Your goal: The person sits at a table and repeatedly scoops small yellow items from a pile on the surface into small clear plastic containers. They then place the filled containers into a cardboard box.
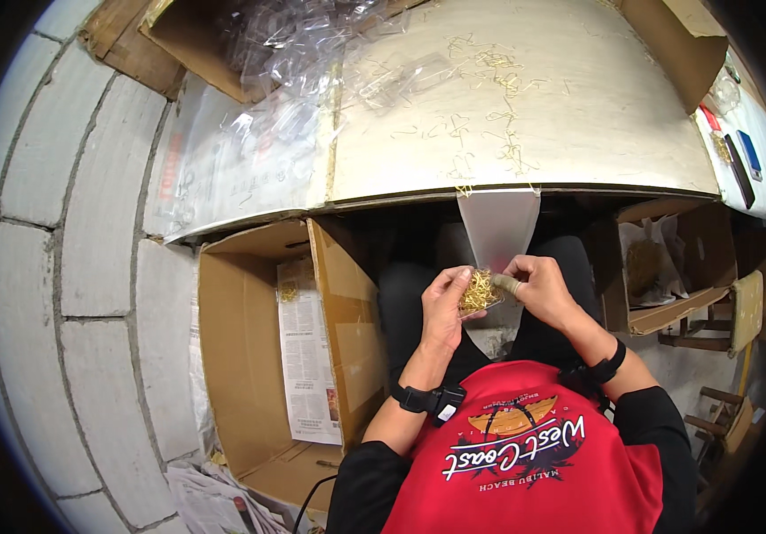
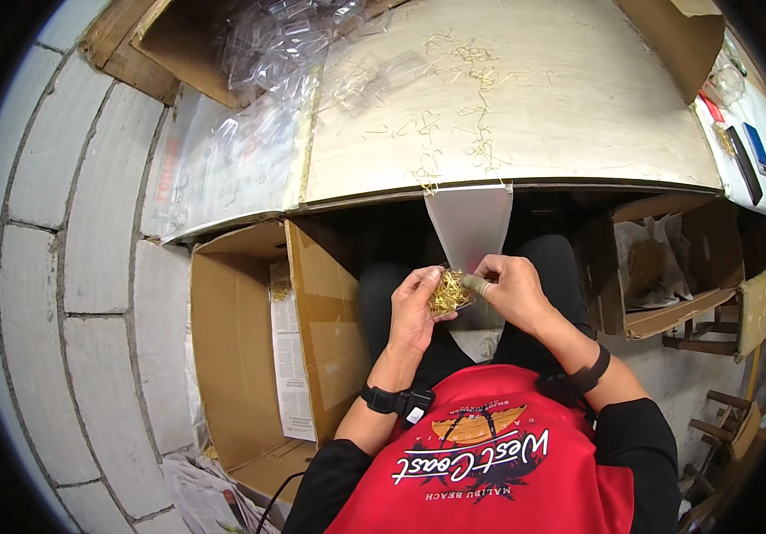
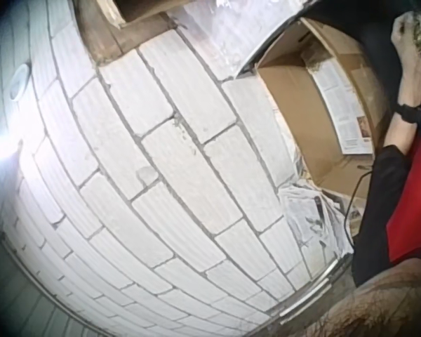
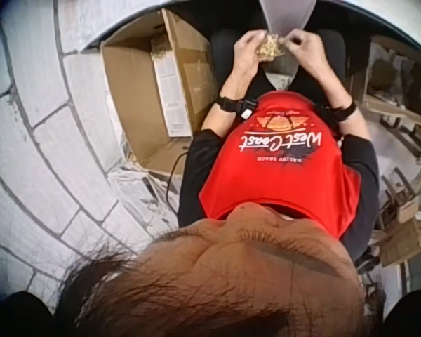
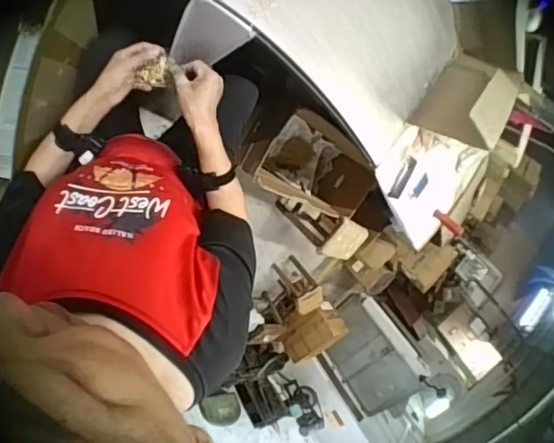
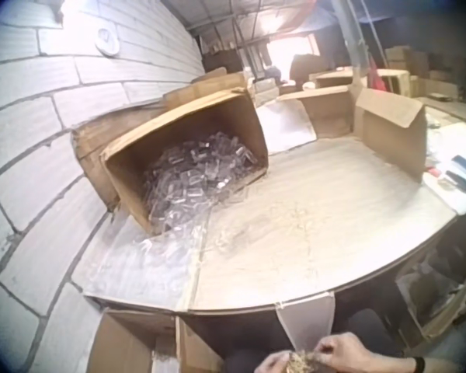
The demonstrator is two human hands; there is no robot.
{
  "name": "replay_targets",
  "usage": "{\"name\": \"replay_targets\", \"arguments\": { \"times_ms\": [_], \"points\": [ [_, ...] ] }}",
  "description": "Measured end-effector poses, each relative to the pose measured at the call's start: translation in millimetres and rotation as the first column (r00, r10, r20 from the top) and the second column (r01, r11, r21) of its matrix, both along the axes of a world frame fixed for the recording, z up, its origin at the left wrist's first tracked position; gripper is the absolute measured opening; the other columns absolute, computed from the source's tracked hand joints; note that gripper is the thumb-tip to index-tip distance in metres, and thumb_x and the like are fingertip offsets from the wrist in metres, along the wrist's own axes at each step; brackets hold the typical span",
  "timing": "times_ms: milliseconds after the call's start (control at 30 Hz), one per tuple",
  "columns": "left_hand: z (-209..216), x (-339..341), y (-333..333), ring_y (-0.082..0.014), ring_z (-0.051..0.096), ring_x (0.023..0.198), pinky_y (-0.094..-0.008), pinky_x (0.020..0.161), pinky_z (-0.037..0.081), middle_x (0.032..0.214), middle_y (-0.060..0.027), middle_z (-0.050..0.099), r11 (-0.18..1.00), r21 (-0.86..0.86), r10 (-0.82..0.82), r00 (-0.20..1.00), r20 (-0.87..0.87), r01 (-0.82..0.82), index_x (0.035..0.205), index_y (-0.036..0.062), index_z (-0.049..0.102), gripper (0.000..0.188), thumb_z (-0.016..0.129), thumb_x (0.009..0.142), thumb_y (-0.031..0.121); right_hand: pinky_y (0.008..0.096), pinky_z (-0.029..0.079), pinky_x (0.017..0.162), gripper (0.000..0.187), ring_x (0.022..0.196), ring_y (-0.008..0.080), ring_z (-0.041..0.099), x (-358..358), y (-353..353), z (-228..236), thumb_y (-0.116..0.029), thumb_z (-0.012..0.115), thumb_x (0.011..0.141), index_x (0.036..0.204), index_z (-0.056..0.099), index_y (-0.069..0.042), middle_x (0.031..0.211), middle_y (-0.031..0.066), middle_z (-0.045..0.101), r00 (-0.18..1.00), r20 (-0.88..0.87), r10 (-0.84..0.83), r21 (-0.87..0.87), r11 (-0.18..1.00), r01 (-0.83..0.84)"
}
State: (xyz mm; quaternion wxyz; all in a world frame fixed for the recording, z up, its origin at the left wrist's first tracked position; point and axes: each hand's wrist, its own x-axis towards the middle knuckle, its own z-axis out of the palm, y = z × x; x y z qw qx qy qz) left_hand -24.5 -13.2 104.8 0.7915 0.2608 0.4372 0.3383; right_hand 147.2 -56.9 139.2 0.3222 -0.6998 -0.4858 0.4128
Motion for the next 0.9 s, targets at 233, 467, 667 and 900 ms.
{"name": "replay_targets", "arguments": {
  "times_ms": [233,467,667,900],
  "points": [
    [2,0,-2,-0.0177,0.066,0.08,-0.0316,0.055,0.059,0.097,-0.009,0.064,0.994,-0.065,-0.084,0.99,0.113,0.092,0.109,0.0037,0.057,0.022,0.058,0.089,0.014,0.0324,0.048,0.057,0.014,0.062,0.0256,0.061,-4,4,3,-0.008,0.071,0.073,0.083,0.064,-0.002,0.075,0.0107,0.061,0.931,0.351,0.101,0.329,0.918,-0.223],
    [13,-18,6,-0.0269,0.059,0.108,-0.0431,0.087,0.054,0.122,-0.0148,0.052,0.984,0.076,-0.179,0.889,0.421,0.162,0.131,0.0026,0.04,0.053,0.062,0.083,0.006,0.029,0.048,0.058,0.021,0.068,0.02,0.063,11,0,18,-0.006,0.075,0.074,0.092,0.064,-0.002,0.076,0.0084,0.06,0.993,0.02,0.12,0.326,0.938,-0.12],
    [7,-18,5,-0.031,0.058,0.109,-0.0419,0.087,0.055,0.123,-0.015,0.053,0.965,0.1,-0.264,0.896,0.357,0.244,0.131,0.0027,0.04,0.057,0.063,0.08,-0.001,0.0348,0.049,0.058,0.016,0.067,0.0283,0.061,6,0,2,-0.009,0.072,0.073,0.086,0.064,-0.005,0.078,0.0091,0.058,0.962,0.226,0.152,0.453,0.858,-0.242],
    [-15,-57,11,-0.0289,0.063,0.101,-0.0376,0.074,0.059,0.115,-0.0161,0.059,0.96,0.022,-0.277,0.944,0.177,0.278,0.128,0.0013,0.045,0.046,0.06,0.085,0.004,0.039,0.048,0.059,0.012,0.068,0.0314,0.058,14,52,47,-0.011,0.066,0.077,0.085,0.06,-0.004,0.078,0.0111,0.056,0.936,0.352,-0.015,0.634,0.74,-0.226]
  ]
}}
